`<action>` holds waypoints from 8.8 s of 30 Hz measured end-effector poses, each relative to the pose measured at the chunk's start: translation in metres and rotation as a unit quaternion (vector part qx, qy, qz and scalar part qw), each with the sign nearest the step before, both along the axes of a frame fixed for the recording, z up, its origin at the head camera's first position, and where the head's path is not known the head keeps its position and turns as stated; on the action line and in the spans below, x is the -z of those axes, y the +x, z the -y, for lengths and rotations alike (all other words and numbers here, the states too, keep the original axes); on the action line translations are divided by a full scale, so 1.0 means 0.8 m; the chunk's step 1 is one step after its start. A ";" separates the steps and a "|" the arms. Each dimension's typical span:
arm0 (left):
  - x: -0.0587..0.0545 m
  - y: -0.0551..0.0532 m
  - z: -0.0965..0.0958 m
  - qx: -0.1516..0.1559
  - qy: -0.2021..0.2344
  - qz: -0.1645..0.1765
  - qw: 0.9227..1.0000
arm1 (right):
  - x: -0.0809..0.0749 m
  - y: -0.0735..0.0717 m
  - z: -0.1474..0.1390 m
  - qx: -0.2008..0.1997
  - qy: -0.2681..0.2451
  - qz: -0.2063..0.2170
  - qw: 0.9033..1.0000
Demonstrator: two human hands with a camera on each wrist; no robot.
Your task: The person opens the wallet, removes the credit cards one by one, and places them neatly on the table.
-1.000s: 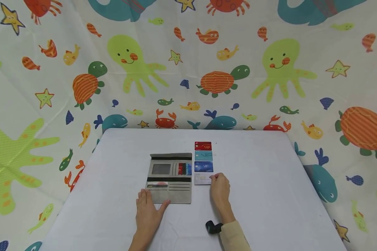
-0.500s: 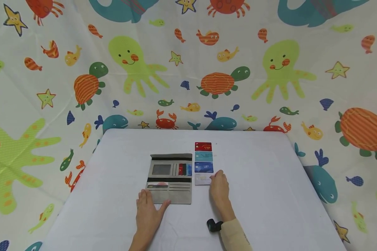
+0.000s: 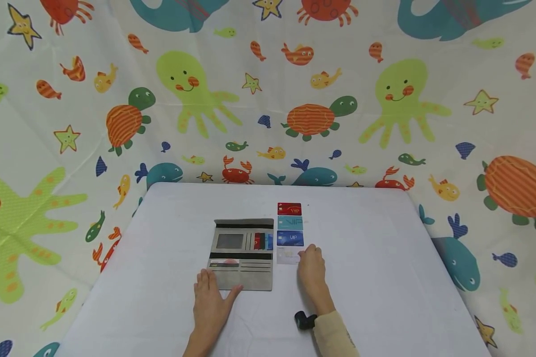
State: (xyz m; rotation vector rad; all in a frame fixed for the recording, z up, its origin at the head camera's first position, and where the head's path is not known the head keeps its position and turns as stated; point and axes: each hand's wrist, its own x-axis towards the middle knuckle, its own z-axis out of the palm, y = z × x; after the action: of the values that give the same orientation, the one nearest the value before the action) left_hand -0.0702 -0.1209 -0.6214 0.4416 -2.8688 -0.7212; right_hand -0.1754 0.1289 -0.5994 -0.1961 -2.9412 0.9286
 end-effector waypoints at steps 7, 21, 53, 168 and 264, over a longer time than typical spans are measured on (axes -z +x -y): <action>-0.001 0.000 0.000 0.000 0.000 -0.008 1.000 | -0.005 -0.002 -0.004 -0.001 -0.032 -0.003 0.999; -0.003 0.001 0.000 0.000 0.001 0.004 1.000 | -0.028 -0.005 0.018 -0.030 -0.057 0.009 0.998; -0.003 0.001 0.000 0.002 -0.004 -0.014 1.000 | -0.032 -0.015 0.095 -0.158 -0.088 0.000 0.984; -0.005 0.000 -0.001 0.007 -0.023 -0.041 0.999 | -0.024 0.005 0.181 -0.347 0.091 -0.026 0.933; -0.006 0.002 -0.003 0.000 -0.022 -0.028 0.999 | -0.002 -0.006 0.182 -0.315 0.076 -0.053 0.945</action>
State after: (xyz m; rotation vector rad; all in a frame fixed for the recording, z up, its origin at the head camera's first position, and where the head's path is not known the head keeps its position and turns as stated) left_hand -0.0686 -0.1184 -0.6168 0.4103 -2.8262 -0.6594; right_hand -0.1801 -0.0164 -0.5975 0.8164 -2.9836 0.7065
